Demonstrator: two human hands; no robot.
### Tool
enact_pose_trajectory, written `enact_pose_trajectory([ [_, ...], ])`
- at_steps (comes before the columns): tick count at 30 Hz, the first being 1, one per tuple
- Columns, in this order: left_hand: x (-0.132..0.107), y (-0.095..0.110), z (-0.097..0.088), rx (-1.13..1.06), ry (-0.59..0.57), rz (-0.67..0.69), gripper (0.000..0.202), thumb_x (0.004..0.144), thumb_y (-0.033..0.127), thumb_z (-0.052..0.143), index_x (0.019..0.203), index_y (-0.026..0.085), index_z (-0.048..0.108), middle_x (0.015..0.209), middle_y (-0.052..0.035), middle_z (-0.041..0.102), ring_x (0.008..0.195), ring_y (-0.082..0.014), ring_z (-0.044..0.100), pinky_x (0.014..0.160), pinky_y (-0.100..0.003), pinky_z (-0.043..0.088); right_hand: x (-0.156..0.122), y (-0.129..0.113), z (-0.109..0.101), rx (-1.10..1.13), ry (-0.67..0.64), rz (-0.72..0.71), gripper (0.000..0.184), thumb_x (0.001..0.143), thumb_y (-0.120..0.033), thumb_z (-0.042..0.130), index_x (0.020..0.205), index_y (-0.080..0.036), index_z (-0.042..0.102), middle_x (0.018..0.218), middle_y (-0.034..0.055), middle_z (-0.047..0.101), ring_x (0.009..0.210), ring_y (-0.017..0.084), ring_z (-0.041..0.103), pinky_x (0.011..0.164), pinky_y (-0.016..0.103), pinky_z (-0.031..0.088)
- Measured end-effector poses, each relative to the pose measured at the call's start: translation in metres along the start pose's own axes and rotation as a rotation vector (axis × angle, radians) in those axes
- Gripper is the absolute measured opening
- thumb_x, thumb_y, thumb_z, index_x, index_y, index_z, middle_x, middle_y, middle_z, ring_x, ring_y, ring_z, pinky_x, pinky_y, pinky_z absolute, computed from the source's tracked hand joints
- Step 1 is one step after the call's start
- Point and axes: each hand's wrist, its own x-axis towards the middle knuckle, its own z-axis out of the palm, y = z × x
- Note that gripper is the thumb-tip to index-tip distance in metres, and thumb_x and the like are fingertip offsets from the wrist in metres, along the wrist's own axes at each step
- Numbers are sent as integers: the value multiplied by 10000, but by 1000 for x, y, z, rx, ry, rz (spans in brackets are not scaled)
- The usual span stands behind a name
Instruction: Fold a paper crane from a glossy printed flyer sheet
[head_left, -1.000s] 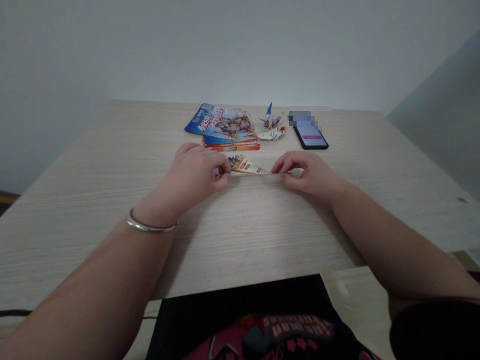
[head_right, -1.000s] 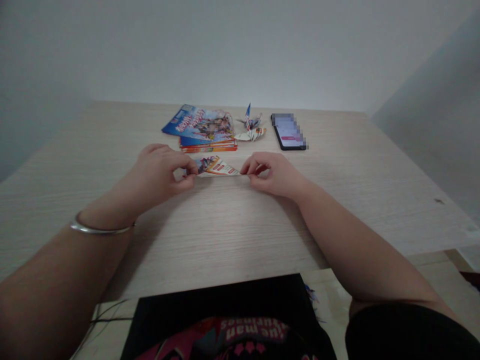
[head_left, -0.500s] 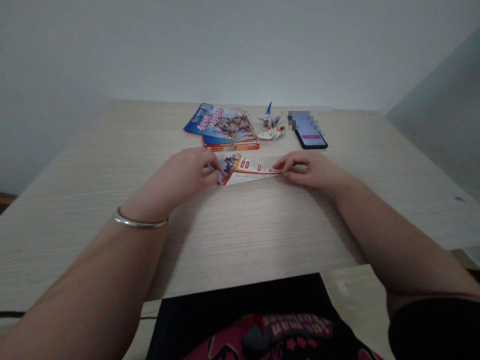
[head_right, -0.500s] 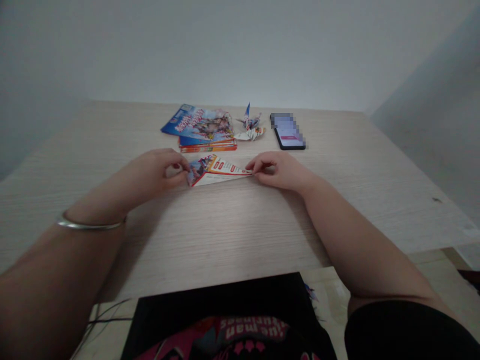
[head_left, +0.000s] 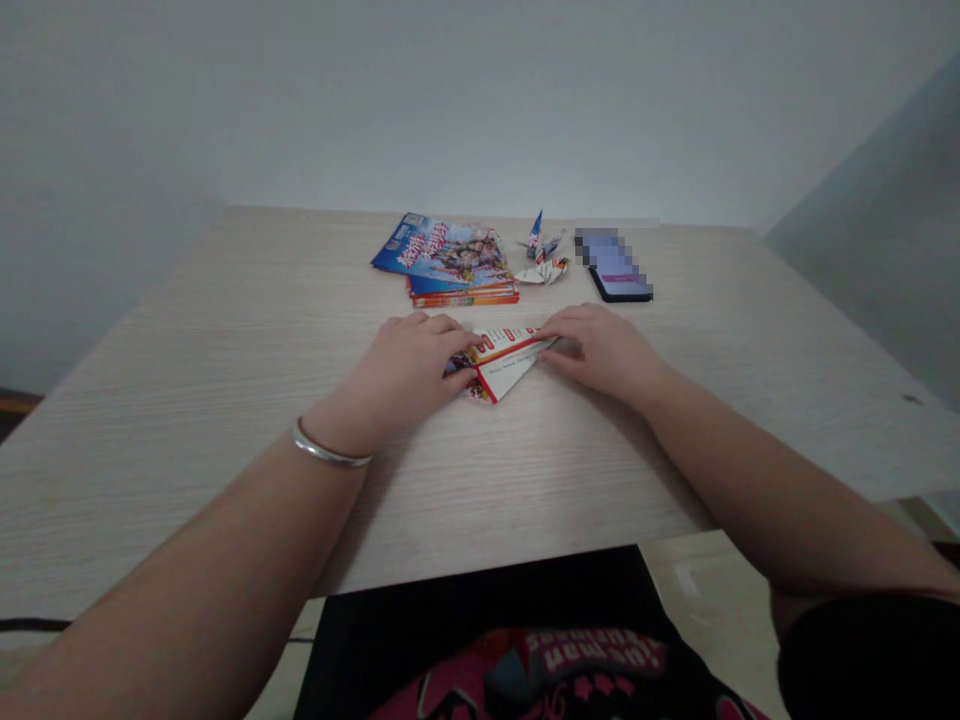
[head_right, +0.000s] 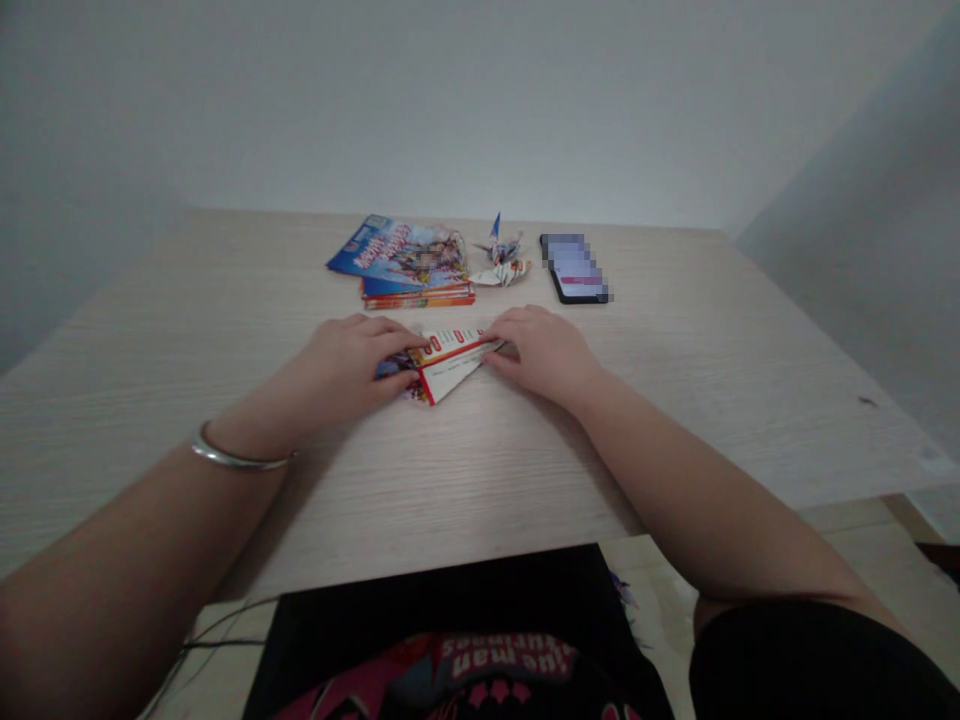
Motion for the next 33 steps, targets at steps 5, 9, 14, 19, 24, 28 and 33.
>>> enact_pose_trajectory([
  [5,-2,5,-3,12,24,-57,405,989,395,562,1338,227,682,1268,-108,726,1185,-312,658,968,-421,460,2,-25,4,-14,-45,38,485,881,-485,757,1255,-176,734,1284,143,742,1201,326,658,1077,501,499],
  [9,-2,2,2,-11,31,-42,480,989,458,582,1394,210,645,1334,-121,708,1251,-313,633,1009,-413,437,2,-27,7,16,-37,80,563,796,-560,819,1204,-183,728,1276,144,742,1186,339,666,1067,534,507],
  [14,-2,5,0,64,8,-46,472,979,499,603,1354,222,677,1246,-118,739,1183,-324,658,960,-413,435,4,-31,10,24,-47,97,718,679,-631,879,1210,-173,725,1318,163,724,1228,366,663,1097,559,500],
  [19,-4,9,-3,129,32,-32,428,962,538,637,1237,224,731,1134,-96,760,1093,-323,680,931,-424,432,4,-40,12,-9,-93,57,946,741,-675,808,1428,-60,601,1477,249,613,1376,406,575,1191,571,427],
  [24,-4,11,-7,200,10,7,395,974,541,619,1021,176,763,997,-104,763,979,-319,699,885,-435,436,3,-46,10,8,-64,27,775,811,-544,788,1421,-103,603,1452,215,639,1342,374,597,1163,551,457],
  [28,-4,11,-11,212,21,34,382,1025,474,551,949,175,777,940,-102,760,928,-304,701,895,-450,444,3,-49,6,4,-93,33,520,859,-433,765,1288,-154,672,1318,160,723,1225,330,661,1074,485,520],
  [33,-3,13,-11,194,106,40,297,1002,341,547,918,163,768,1050,-144,723,1027,-334,665,854,-445,474,5,-53,0,-79,-156,27,200,937,-329,655,1055,-183,722,1120,125,777,1065,291,705,903,402,539],
])
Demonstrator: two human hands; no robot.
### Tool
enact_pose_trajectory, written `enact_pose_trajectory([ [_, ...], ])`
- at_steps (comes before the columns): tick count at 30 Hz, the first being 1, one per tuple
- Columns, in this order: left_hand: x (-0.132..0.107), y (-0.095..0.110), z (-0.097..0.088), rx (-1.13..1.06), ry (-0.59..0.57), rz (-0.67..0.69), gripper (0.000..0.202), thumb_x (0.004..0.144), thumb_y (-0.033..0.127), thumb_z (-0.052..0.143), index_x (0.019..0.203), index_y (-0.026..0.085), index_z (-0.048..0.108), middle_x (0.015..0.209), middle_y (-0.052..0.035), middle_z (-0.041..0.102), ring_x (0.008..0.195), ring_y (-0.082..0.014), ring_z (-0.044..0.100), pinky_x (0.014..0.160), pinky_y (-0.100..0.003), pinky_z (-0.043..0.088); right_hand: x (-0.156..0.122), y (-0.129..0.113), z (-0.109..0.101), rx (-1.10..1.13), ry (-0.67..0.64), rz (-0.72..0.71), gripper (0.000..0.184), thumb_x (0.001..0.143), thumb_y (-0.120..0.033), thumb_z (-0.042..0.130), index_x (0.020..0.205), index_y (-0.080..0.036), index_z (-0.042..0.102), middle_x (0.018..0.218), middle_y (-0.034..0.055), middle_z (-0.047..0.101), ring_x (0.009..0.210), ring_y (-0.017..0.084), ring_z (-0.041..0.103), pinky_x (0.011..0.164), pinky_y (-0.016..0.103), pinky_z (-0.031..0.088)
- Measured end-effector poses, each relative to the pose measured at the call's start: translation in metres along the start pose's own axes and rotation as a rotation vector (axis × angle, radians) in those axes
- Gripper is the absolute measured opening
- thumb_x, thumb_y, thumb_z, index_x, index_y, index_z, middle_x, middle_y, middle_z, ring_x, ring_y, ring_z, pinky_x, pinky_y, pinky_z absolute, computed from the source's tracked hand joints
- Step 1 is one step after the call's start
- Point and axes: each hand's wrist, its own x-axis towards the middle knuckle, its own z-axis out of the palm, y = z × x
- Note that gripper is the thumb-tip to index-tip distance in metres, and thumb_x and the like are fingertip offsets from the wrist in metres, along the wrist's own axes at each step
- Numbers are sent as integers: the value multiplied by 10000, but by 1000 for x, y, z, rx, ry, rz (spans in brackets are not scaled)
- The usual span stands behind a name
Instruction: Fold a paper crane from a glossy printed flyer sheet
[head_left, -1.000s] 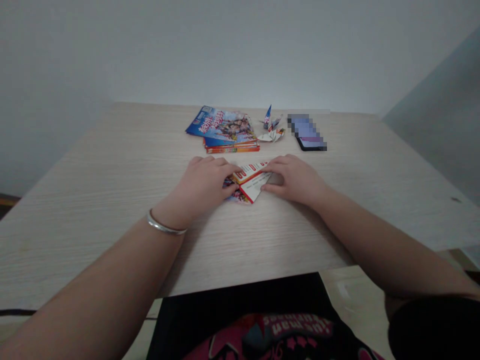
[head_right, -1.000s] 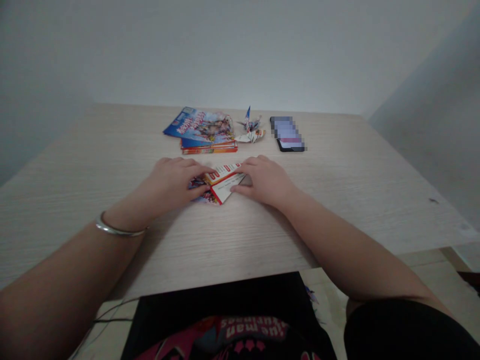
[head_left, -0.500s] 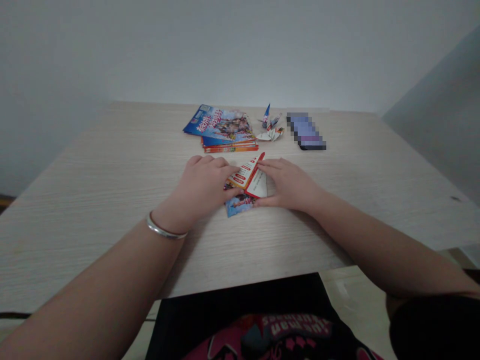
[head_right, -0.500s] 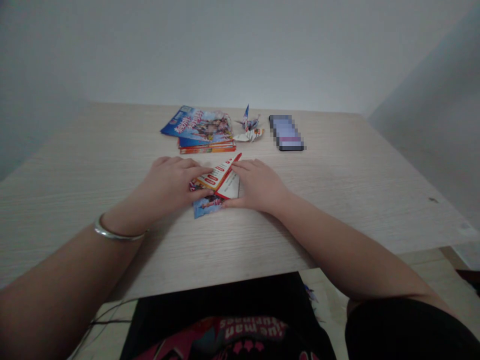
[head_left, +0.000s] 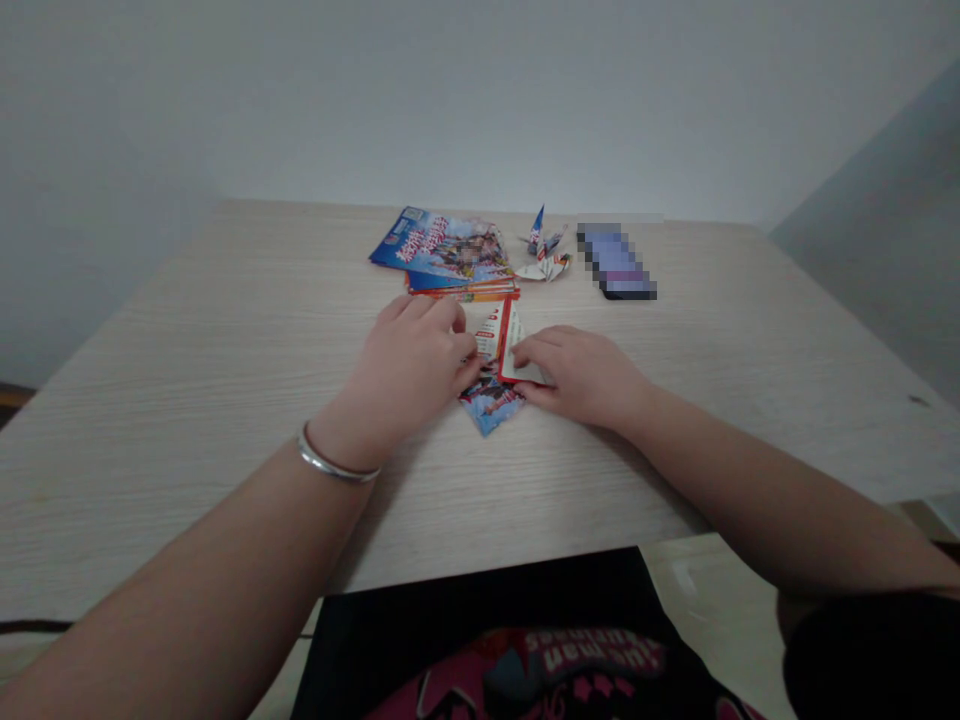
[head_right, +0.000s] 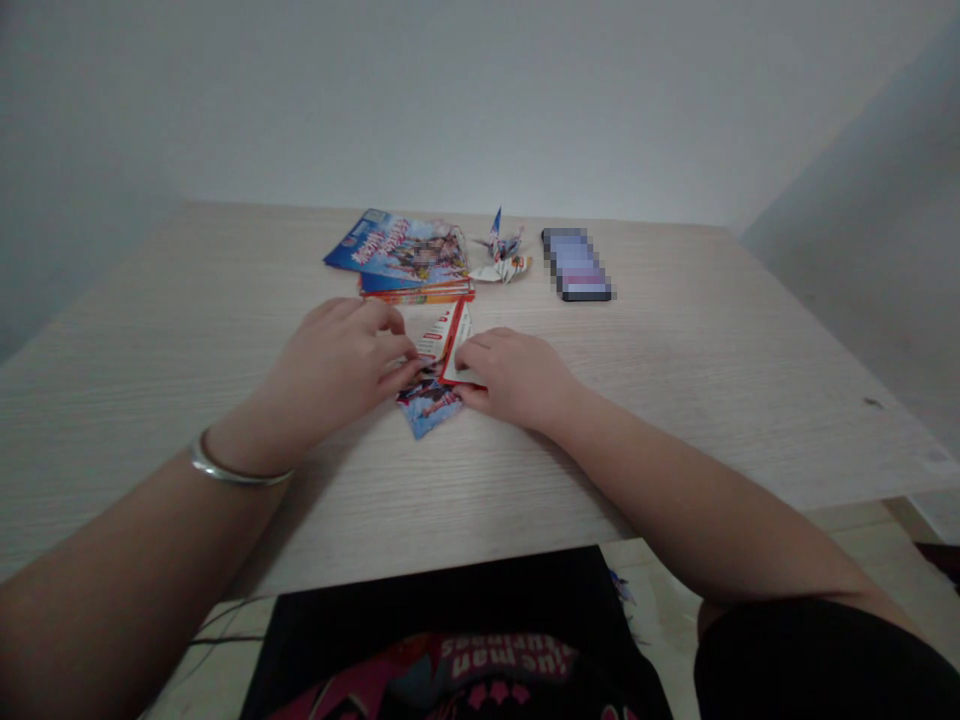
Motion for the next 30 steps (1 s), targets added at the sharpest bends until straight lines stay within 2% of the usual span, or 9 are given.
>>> enact_pose_trajectory([
  [4,2,1,3,-159,-54,-110,255,971,255,493,917,147,718,988,-121,718,903,-268,672,763,-380,481,-1,-1,-2,-50,32,49,160,961,-255,538,963,-185,681,1001,115,771,900,240,696,753,333,469],
  [8,2,-2,7,-361,-61,-308,143,882,269,556,833,176,652,873,-85,709,774,-218,633,686,-335,441,-3,3,1,59,116,182,85,889,-246,579,957,-205,609,879,63,735,726,181,625,646,293,387],
  [11,1,-7,8,-488,-55,-419,88,831,281,596,814,195,607,797,-52,693,687,-191,600,627,-316,391,-4,7,3,123,158,299,189,844,-257,608,1024,-220,565,841,35,714,664,167,587,598,281,351],
  [14,-1,-9,9,-566,-22,-476,164,821,305,628,937,194,597,815,-41,696,682,-185,603,611,-302,378,-5,11,2,171,157,351,292,812,-239,615,1091,-232,529,851,23,711,657,169,586,579,278,338],
  [19,-4,-12,6,-563,-55,-493,414,808,314,621,1207,209,574,888,-33,711,669,-189,601,589,-295,356,-6,24,0,263,71,324,401,815,-223,613,1204,-261,521,826,-6,685,669,171,606,602,282,370],
  [24,-5,-16,4,-504,-159,-482,445,831,351,579,1262,239,593,900,-41,714,680,-210,616,591,-299,347,-7,39,1,351,7,275,334,833,-241,625,1159,-241,552,770,-19,649,651,156,578,601,275,380],
  [27,-5,-19,4,-470,-210,-470,472,834,356,559,1291,244,603,928,-53,728,702,-221,634,604,-302,359,-6,42,1,363,-6,263,297,843,-250,632,1138,-226,611,775,-10,656,630,145,549,599,278,381],
  [30,-6,-21,5,-445,-229,-443,573,829,344,543,1394,269,589,981,-52,747,742,-230,656,634,-303,390,-6,45,0,352,5,238,320,845,-222,631,1160,-222,685,783,4,678,640,150,551,613,286,386],
])
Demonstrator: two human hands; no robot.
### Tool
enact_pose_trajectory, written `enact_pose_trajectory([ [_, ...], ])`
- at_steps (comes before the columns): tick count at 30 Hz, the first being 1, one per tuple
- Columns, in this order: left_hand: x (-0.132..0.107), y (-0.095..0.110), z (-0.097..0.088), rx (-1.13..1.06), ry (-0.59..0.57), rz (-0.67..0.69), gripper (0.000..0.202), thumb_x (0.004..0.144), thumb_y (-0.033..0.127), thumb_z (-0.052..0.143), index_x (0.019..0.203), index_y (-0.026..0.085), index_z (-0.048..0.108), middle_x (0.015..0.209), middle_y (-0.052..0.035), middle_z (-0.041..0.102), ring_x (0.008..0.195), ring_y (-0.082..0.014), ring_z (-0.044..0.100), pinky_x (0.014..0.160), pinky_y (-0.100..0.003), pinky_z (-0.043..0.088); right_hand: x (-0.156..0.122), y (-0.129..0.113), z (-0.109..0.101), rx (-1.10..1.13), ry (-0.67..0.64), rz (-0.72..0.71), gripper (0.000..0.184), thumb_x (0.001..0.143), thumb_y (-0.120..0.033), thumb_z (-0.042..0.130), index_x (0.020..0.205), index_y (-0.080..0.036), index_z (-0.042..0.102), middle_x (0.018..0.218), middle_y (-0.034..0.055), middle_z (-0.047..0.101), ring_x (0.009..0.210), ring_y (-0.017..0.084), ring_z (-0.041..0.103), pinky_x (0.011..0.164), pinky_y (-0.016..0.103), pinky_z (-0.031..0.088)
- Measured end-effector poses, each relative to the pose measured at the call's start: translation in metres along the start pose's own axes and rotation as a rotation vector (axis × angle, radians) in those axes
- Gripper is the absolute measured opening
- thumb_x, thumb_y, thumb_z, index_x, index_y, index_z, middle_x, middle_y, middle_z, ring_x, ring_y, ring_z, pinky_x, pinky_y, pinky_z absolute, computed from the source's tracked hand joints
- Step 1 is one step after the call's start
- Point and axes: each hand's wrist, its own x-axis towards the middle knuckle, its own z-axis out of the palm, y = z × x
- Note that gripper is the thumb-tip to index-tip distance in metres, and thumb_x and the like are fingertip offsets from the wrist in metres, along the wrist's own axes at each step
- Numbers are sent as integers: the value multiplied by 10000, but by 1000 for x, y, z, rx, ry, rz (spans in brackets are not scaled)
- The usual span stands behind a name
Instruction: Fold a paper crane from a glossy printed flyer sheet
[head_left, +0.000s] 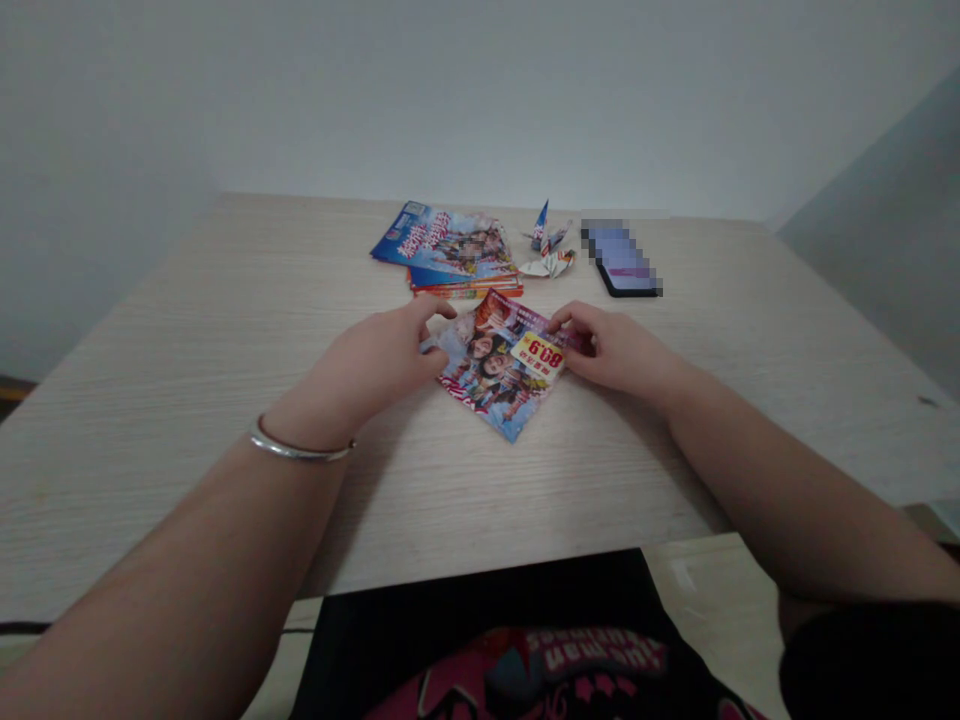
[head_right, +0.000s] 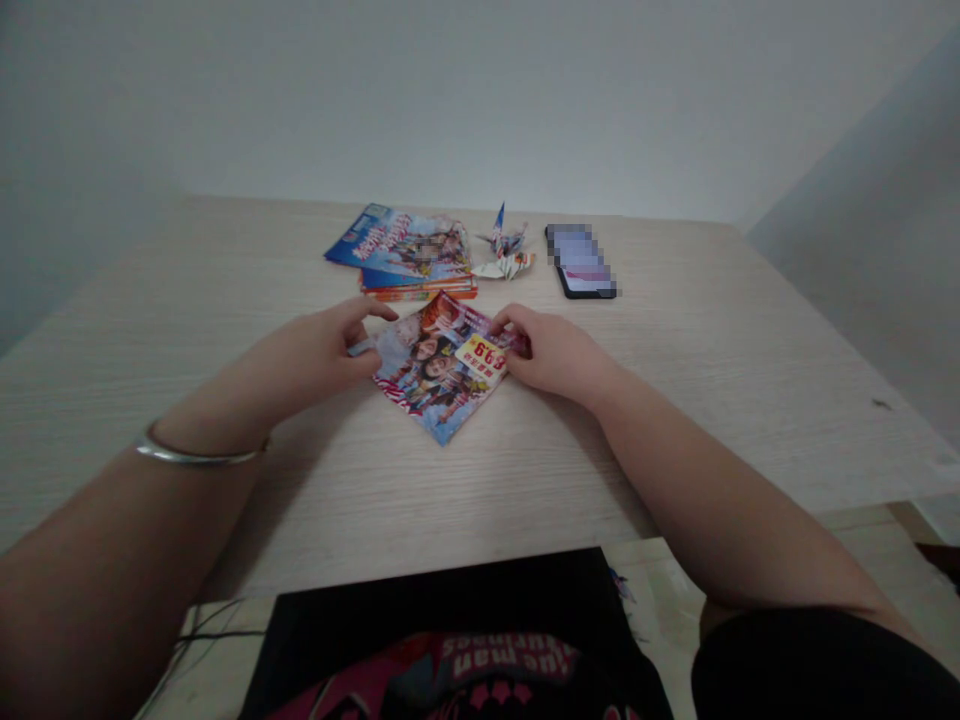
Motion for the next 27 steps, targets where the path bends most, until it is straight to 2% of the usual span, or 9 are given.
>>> enact_pose_trajectory([
  [5,1,-6,-1,68,16,25,611,886,341,493,1493,356,562,1003,-34,768,775,-229,685,691,-305,431,3,5,-3,-16,-32,-29,367,855,-159,601,1170,-221,779,853,39,743,712,166,602,676,299,422],
  [9,1,-8,0,77,-3,14,704,915,354,483,1612,364,385,998,-42,771,811,-250,707,697,-312,462,4,8,-5,2,-90,24,385,899,-193,582,1222,-235,787,824,35,750,652,155,573,643,299,421],
  [11,1,-8,1,133,-27,-2,711,922,352,485,1623,353,366,1036,-53,768,850,-269,716,732,-330,487,4,10,-6,-6,-109,3,387,893,-193,589,1221,-235,790,850,42,755,673,159,587,664,303,447],
  [13,2,-9,3,185,-9,5,693,914,347,512,1600,319,419,1111,-76,749,911,-283,716,794,-353,510,4,14,-6,-34,-105,-82,398,862,-175,612,1212,-225,793,940,67,758,769,179,632,743,322,495],
  [15,3,-11,5,184,50,58,668,882,308,559,1547,280,498,1214,-100,708,998,-284,701,863,-360,520,4,19,-7,-84,-68,-211,404,822,-174,655,1198,-213,798,1102,109,744,955,228,668,879,372,520],
  [18,7,-14,7,153,102,212,545,849,216,558,1384,263,650,1238,-101,687,1096,-271,665,961,-360,510,5,21,-8,-146,-15,-368,390,803,-234,716,1183,-210,801,1341,146,680,1214,307,622,1070,472,458],
  [22,10,-13,7,127,-9,389,457,894,202,477,1273,236,730,1217,-99,721,1154,-254,653,1082,-366,465,5,17,-8,-150,-68,-447,271,899,-310,669,1124,-258,811,1248,84,756,1165,269,648,1094,473,421],
  [24,10,-10,6,114,-50,389,444,922,260,468,1276,213,732,1245,-112,724,1158,-258,656,1103,-379,455,5,15,-8,-142,-70,-441,246,930,-323,644,1097,-272,817,1191,68,780,1123,253,658,1065,452,436],
  [27,8,-7,3,59,-73,390,460,978,399,423,1234,205,752,1209,-114,739,1158,-269,653,1111,-399,443,5,17,-8,-161,-34,-382,256,953,-335,618,1074,-249,827,1138,91,789,1078,258,666,1011,438,467],
])
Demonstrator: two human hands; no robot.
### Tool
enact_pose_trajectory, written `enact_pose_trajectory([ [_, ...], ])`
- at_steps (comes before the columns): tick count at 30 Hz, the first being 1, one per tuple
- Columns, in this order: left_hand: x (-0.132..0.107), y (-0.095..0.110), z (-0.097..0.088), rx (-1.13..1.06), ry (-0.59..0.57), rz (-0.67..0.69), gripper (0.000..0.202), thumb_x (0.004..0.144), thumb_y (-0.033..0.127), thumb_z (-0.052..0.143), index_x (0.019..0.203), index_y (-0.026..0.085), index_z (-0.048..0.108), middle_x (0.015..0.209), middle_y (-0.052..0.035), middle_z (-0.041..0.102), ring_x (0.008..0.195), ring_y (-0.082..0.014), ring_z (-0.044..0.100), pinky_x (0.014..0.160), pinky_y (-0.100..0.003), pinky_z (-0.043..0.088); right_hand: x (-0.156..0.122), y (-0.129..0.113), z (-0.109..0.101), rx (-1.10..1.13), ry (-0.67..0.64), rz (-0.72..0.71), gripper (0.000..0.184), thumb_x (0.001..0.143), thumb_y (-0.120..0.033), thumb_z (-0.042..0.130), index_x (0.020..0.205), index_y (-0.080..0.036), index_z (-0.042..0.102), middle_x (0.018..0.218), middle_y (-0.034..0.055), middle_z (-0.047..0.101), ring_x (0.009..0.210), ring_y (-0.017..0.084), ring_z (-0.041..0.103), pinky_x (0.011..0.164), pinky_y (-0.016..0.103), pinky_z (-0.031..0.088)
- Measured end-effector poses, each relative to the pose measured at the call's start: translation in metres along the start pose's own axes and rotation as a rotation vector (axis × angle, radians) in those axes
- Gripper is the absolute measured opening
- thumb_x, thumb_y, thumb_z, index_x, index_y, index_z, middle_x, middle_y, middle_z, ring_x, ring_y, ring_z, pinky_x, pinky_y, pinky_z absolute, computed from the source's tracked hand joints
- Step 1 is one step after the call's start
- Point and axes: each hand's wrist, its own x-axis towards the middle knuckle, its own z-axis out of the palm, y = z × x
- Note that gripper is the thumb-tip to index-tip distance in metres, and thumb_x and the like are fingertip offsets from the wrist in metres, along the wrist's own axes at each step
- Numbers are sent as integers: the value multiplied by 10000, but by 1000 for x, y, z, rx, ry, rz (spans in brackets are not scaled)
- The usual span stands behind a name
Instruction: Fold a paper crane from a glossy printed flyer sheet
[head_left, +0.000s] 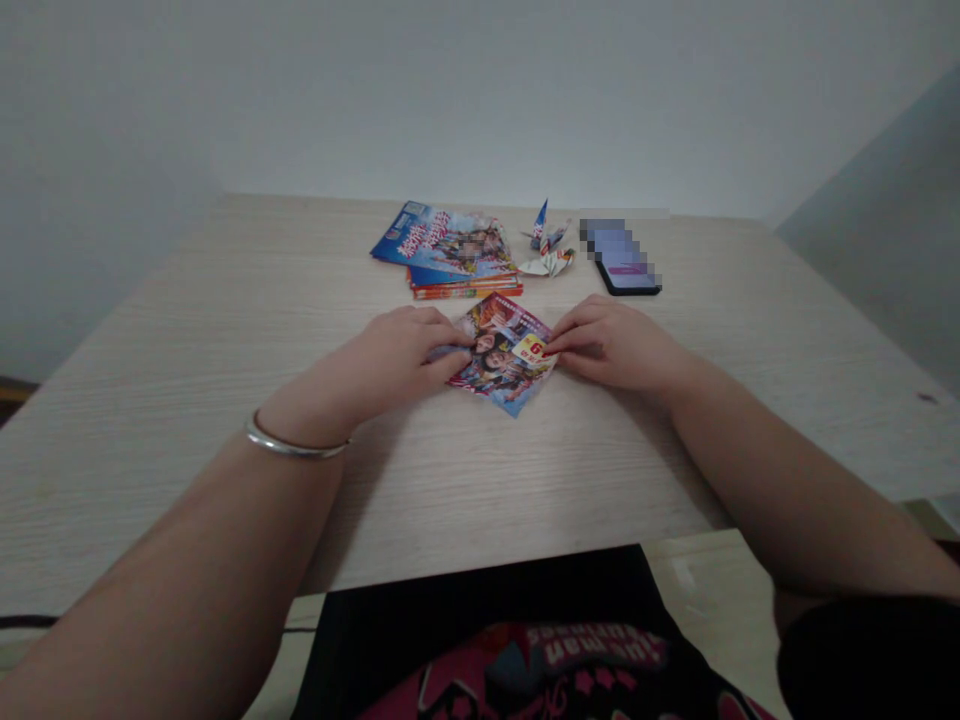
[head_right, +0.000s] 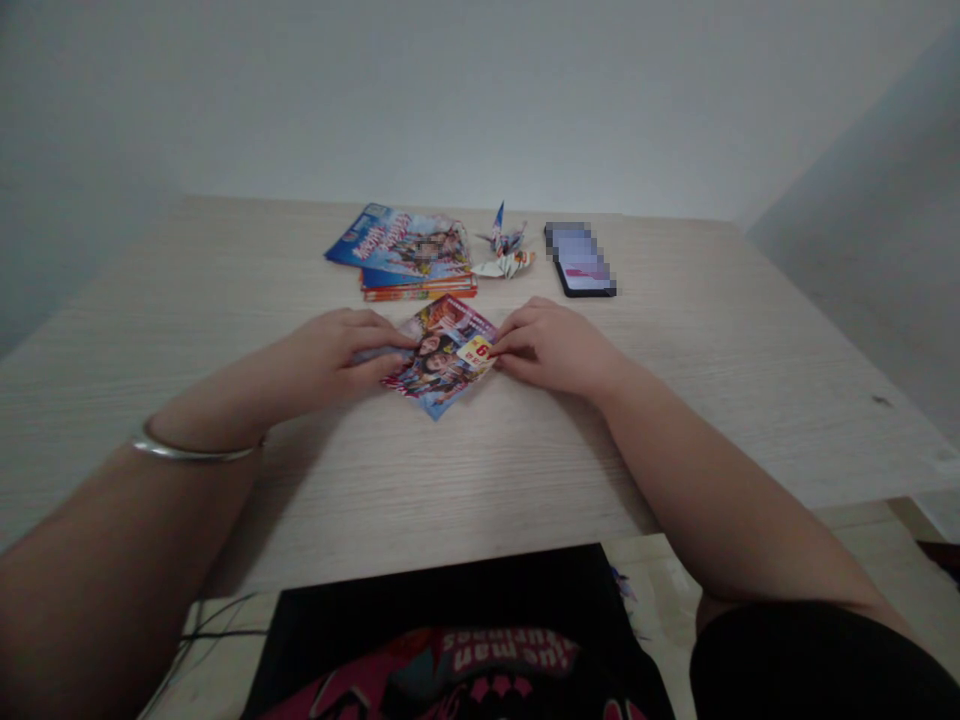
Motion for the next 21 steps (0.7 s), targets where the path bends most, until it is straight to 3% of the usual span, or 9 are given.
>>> enact_pose_trajectory([
  [5,-1,-2,-1,6,-53,38,640,915,615,555,1413,228,662,1287,-132,698,1207,-300,615,1109,-400,418,-1,9,0,21,-6,55,287,985,-309,563,1027,-225,834,1102,112,792,1007,247,684,934,413,506],
  [9,-1,-4,7,137,-6,34,766,865,670,631,1531,300,550,1311,-138,650,1156,-317,609,1050,-407,439,0,9,0,-20,12,4,274,946,-257,589,1073,-227,830,1114,104,792,1015,247,680,943,413,497],
  [15,-2,-3,13,172,47,29,518,926,522,599,1409,348,675,1326,-112,625,1151,-302,590,1050,-420,437,1,-2,0,-64,4,-38,248,936,-303,626,1073,-260,827,1092,80,787,1026,255,651,954,421,466],
  [18,-1,-4,9,52,65,21,419,971,492,513,1196,285,800,1243,-109,678,1131,-292,613,1032,-422,464,1,-2,-2,-68,-2,20,280,973,-344,566,994,-219,816,1025,102,781,986,256,648,922,412,466],
  [21,1,-4,7,-78,114,-58,416,966,479,497,945,221,822,1147,-109,718,1119,-277,639,1012,-399,489,3,-1,-2,-61,-15,130,306,981,-354,529,880,-198,771,933,106,759,904,242,640,839,384,465],
])
